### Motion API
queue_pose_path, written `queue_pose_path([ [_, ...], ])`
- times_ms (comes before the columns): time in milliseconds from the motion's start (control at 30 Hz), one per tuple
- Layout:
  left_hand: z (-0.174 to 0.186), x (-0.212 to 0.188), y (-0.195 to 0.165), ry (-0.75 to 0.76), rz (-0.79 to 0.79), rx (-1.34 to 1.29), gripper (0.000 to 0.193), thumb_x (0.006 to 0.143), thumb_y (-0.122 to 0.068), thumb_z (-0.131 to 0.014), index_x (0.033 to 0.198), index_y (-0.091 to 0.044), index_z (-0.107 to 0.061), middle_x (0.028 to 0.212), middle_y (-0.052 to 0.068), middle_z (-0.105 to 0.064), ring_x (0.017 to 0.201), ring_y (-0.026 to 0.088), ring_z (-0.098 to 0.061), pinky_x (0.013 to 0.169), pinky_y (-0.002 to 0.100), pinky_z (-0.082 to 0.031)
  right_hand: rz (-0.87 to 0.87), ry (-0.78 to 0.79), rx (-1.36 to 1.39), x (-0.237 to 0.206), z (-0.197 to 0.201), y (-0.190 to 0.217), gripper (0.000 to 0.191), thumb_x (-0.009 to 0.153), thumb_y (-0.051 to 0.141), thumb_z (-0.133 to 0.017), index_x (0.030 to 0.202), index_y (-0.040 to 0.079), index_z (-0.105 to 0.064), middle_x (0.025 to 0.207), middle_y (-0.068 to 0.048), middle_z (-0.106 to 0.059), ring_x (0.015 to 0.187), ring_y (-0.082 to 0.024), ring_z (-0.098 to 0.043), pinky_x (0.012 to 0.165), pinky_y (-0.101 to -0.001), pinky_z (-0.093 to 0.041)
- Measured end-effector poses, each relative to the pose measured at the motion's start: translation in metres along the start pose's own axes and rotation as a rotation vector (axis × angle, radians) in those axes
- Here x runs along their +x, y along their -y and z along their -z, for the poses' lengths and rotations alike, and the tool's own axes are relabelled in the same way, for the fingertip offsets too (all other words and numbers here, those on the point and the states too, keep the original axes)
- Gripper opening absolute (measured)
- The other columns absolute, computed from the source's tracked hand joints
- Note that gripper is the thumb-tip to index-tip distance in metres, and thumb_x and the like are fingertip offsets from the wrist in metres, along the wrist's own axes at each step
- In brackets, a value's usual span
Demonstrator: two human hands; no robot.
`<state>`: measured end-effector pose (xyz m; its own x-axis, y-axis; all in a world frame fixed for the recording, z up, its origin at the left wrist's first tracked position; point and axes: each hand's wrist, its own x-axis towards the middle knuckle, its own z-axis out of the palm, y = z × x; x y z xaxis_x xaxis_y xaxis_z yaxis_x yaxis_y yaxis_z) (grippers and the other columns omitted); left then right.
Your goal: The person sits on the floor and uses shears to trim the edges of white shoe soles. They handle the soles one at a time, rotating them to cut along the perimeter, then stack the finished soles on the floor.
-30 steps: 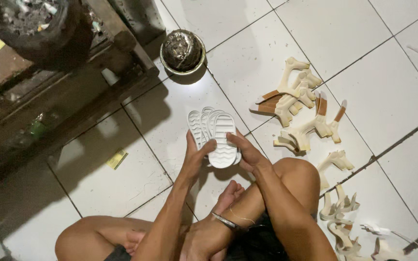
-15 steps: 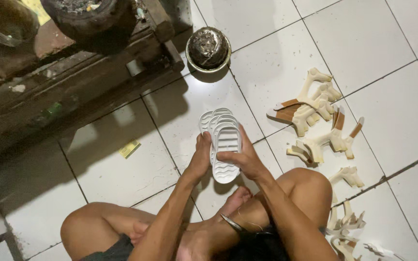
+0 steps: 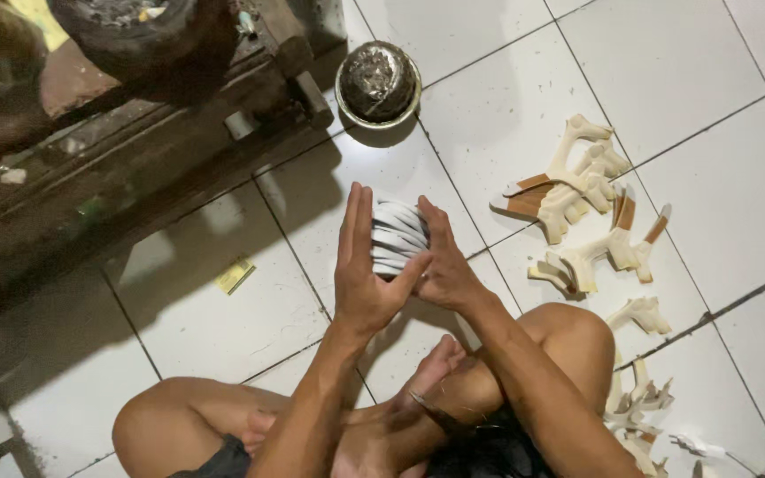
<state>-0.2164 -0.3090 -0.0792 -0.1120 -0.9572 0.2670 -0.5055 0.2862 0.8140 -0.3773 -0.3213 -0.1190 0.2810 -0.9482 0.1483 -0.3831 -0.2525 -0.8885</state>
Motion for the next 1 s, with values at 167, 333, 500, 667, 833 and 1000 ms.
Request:
queue_pose_path([
  [167,-0.002,0.0,-0.011,0.192,-0.022,0.124,0.104,0.077,-0.034,-0.085,0.156,0.001,-0.027,0.164,0.033,-0.022,0.153,0.05,-0.024,0.118,0.05,-0.037,-0.037,0.022,-0.088,0.004,0.0,0.004,0.13,0.064,0.023,-0.092,0.161,0.003,-0.008,0.159,-0.027,-0.024,0.147,-0.044,-0.031,0.12,-0.0535,-0.029],
  [333,0.013,-0.013,-0.021,0.117,-0.02,0.033,0.108,0.082,-0.035,-0.085,0.161,0.001,-0.021,0.167,0.031,-0.022,0.155,0.049,-0.027,0.123,0.052,-0.034,-0.14,0.003,0.092,-0.006,-0.005,0.011,0.122,0.068,0.033,-0.094,0.16,0.007,-0.017,0.157,-0.018,-0.035,0.143,-0.032,-0.044,0.12,-0.0429,-0.04],
  [500,0.027,-0.008,-0.014,0.226,-0.007,0.161,0.112,0.077,-0.035,-0.088,0.159,0.001,-0.019,0.163,0.033,-0.016,0.15,0.052,-0.021,0.118,0.053,-0.028,-0.148,0.056,0.006,-0.001,-0.013,0.03,0.122,0.059,0.028,-0.091,0.156,0.008,-0.022,0.153,-0.022,-0.036,0.137,-0.038,-0.042,0.114,-0.0466,-0.037],
  [667,0.056,-0.046,-0.004,-0.002,0.064,-0.153,0.095,0.085,-0.027,-0.083,0.159,-0.001,-0.029,0.164,0.031,-0.025,0.15,0.044,-0.03,0.117,0.047,-0.034,0.003,0.096,-0.562,-0.003,0.006,0.059,0.118,0.058,0.027,-0.092,0.157,0.019,-0.029,0.141,-0.02,-0.046,0.131,-0.04,-0.046,0.115,-0.0519,-0.034],
  [833,0.1,-0.074,0.03,-0.18,0.61,-0.102,0.035,0.095,-0.022,-0.069,0.127,-0.007,-0.069,0.124,0.012,-0.071,0.112,0.024,-0.07,0.095,0.035,-0.056,-0.151,0.433,-1.009,-0.001,-0.01,0.062,0.121,0.057,0.035,-0.092,0.156,0.025,-0.024,0.135,-0.019,-0.045,0.125,-0.04,-0.044,0.111,-0.0627,-0.027],
  [1000,0.175,-0.072,0.064,-0.28,0.516,0.458,0.033,0.085,-0.004,-0.067,0.117,0.002,-0.066,0.118,0.025,-0.062,0.109,0.041,-0.058,0.09,0.049,-0.05,-0.066,0.306,-0.985,-0.001,-0.029,0.062,0.121,0.056,0.033,-0.089,0.158,0.029,-0.025,0.14,-0.016,-0.046,0.127,-0.037,-0.046,0.115,-0.0584,-0.029],
])
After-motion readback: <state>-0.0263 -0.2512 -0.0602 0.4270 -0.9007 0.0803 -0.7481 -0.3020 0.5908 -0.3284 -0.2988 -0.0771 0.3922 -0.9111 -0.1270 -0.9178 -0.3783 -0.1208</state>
